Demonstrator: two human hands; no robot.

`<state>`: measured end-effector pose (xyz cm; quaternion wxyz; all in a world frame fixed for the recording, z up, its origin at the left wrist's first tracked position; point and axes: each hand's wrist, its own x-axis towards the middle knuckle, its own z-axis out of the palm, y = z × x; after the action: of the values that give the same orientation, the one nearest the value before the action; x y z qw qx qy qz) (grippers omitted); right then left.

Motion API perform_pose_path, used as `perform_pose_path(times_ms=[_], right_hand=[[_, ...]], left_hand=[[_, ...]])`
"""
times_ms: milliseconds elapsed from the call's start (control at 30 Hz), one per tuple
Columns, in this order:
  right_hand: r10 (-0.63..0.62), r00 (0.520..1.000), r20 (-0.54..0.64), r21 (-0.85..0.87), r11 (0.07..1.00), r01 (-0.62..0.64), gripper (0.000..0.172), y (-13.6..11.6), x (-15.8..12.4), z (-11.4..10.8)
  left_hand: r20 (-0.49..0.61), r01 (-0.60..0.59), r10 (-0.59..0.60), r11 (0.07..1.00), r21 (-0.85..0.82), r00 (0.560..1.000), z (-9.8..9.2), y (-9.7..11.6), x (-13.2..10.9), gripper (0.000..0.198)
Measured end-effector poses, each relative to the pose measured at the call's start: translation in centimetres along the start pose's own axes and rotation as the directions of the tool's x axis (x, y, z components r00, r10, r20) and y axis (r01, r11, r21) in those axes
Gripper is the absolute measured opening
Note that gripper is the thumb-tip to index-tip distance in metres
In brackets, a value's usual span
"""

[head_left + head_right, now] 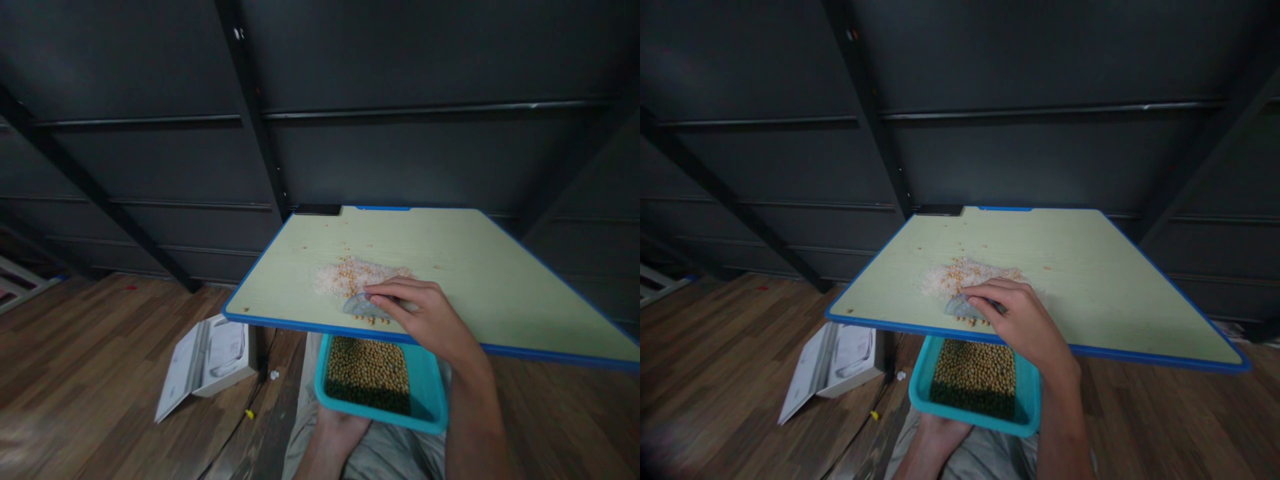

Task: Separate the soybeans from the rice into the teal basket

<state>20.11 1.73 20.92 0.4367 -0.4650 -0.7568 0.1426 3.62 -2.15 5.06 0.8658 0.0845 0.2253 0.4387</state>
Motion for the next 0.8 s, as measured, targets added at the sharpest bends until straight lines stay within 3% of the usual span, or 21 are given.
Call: perform_pose_path(times_ms=[400,567,800], right_hand=[[0.004,0.998,0.062,0.033,0.999,-0.006,0.02,-0.5,-0.1,0.0],[0.006,0.998,0.064,0.044,0.999,-0.009,0.02,-0.5,-0.1,0.1],[0.01,0.997,0.075,0.056,0.998,-0.015,0.02,-0.7,-0.2,-0.1]], left_hand=[[0.061,0.026,-0.023,0.998,-0.05,0.998,0.2,-0.1,0.2,0.028],[0.018,0.046,-0.044,0.99,-0.134,0.999,-0.3,-0.1,0.3,0.029],[0.053,0.034,-0.027,0.991,-0.131,0.998,-1.0,-0.3,0.6,0.025]])
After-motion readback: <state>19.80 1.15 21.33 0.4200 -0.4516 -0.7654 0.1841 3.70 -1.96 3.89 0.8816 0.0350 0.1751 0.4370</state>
